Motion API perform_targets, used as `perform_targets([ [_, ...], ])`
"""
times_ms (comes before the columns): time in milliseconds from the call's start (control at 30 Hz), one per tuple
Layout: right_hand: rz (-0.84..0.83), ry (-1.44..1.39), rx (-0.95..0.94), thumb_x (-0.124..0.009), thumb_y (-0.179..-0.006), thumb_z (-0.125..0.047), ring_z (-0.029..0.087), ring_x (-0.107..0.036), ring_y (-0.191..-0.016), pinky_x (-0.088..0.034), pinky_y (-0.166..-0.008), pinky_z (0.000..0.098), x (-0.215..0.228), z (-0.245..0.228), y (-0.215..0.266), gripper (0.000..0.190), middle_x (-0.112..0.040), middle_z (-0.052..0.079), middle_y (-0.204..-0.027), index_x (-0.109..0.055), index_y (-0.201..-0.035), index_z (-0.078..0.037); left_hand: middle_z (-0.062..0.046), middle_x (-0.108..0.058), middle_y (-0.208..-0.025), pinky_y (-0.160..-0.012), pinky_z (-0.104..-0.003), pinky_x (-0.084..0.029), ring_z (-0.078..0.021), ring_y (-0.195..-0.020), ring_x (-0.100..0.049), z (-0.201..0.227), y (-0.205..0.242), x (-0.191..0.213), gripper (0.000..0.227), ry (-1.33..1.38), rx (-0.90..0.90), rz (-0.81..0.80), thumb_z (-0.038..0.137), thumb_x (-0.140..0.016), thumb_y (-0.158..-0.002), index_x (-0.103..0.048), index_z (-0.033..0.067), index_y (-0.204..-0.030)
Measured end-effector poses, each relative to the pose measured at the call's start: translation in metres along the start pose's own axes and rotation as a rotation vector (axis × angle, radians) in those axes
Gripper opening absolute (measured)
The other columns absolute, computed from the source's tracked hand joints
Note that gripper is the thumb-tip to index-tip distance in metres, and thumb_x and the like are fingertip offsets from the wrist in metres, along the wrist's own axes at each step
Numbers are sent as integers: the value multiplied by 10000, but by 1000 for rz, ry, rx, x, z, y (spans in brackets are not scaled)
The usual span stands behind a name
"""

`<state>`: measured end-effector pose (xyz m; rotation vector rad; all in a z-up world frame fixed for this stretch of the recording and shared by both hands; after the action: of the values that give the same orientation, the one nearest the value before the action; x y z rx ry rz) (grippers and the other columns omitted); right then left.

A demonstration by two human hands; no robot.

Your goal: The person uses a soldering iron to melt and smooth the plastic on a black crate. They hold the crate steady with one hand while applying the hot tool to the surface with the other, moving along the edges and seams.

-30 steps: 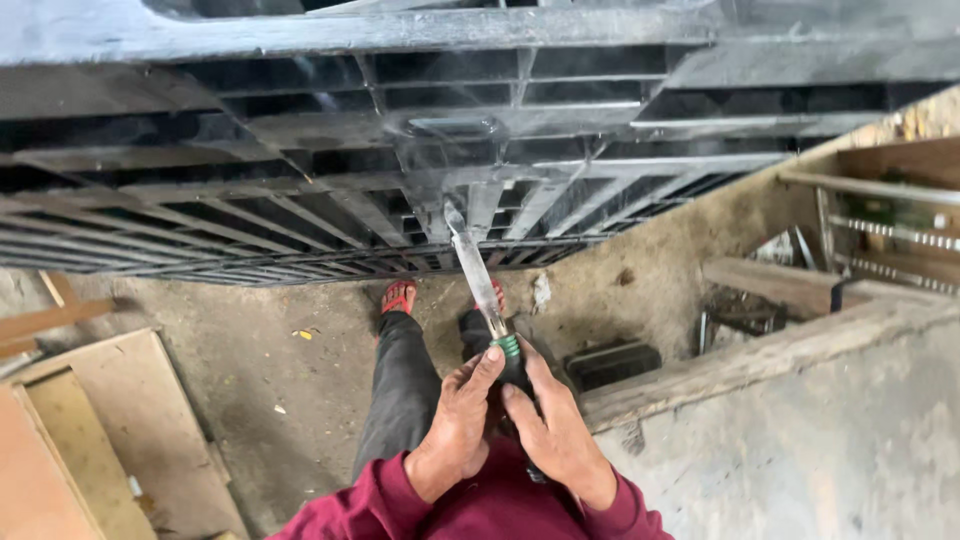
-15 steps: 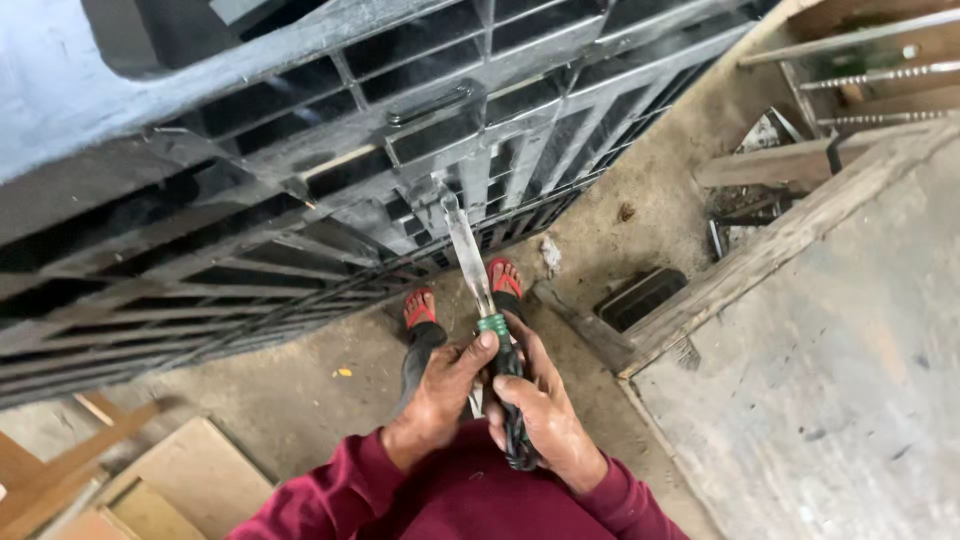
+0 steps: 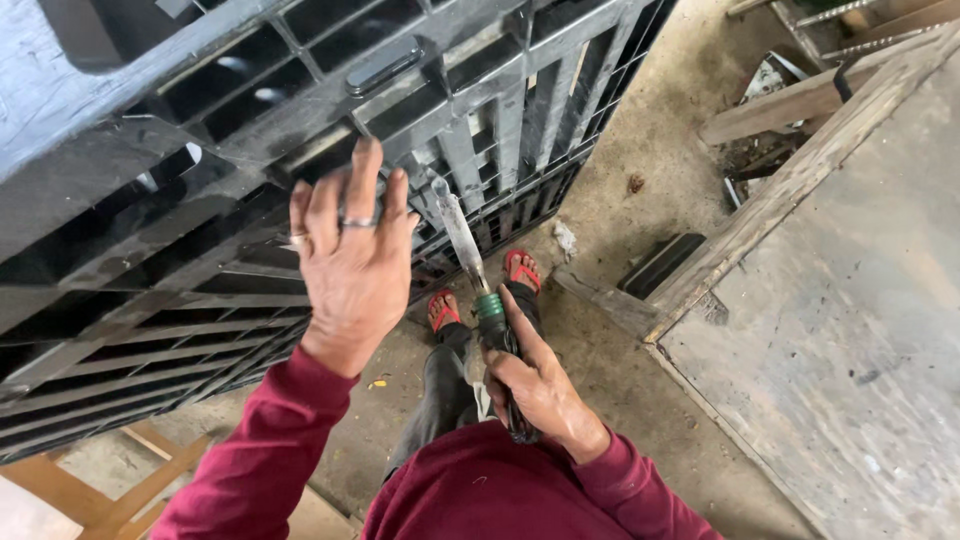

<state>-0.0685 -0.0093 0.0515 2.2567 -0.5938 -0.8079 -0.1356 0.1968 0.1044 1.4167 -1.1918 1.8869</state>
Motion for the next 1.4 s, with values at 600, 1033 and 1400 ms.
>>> perform_targets([
  [600,36,-136,62,-586,-961,-166,159,-560,-494,-474,-392,315,55,59,-20,567,-592,96,-849,-422,-1473,14,-259,-260,-1584,-1125,-676,-307,-484,-1434,-316,0,-2,-64,623,-324,87,-2,152,-670,-1031,-497,295,-1612],
  [1033,-188,-274,132,-547,-1019,-286,156,-581,-540,-465,-419,282,53,89,-56,567,-600,105,-910,-432,-1486,14,-251,-281,-1516,-1084,-683,-316,-492,-1388,-351,1,-10,-67,694,-315,51,17,363,-846,-971,-488,303,-1563],
  [1400,-381,-376,-158,-522,-1030,-310,159,-540,-434,-432,-340,289,96,35,-73,498,-591,109,-790,-430,-1386,25,-252,-320,-1561,-1091,-694,-300,-488,-1376,-361,-2,-8,-76,665,-287,143,-12,314,-834,-985,-513,350,-1566],
])
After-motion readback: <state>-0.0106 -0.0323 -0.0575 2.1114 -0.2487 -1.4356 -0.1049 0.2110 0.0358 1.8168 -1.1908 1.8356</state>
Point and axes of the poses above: each hand's wrist, its own y-axis away from the middle knuckle, its own x-axis out of the back of the hand, z = x × y, the point moved 5 cm from there along -y, towards the middle knuckle
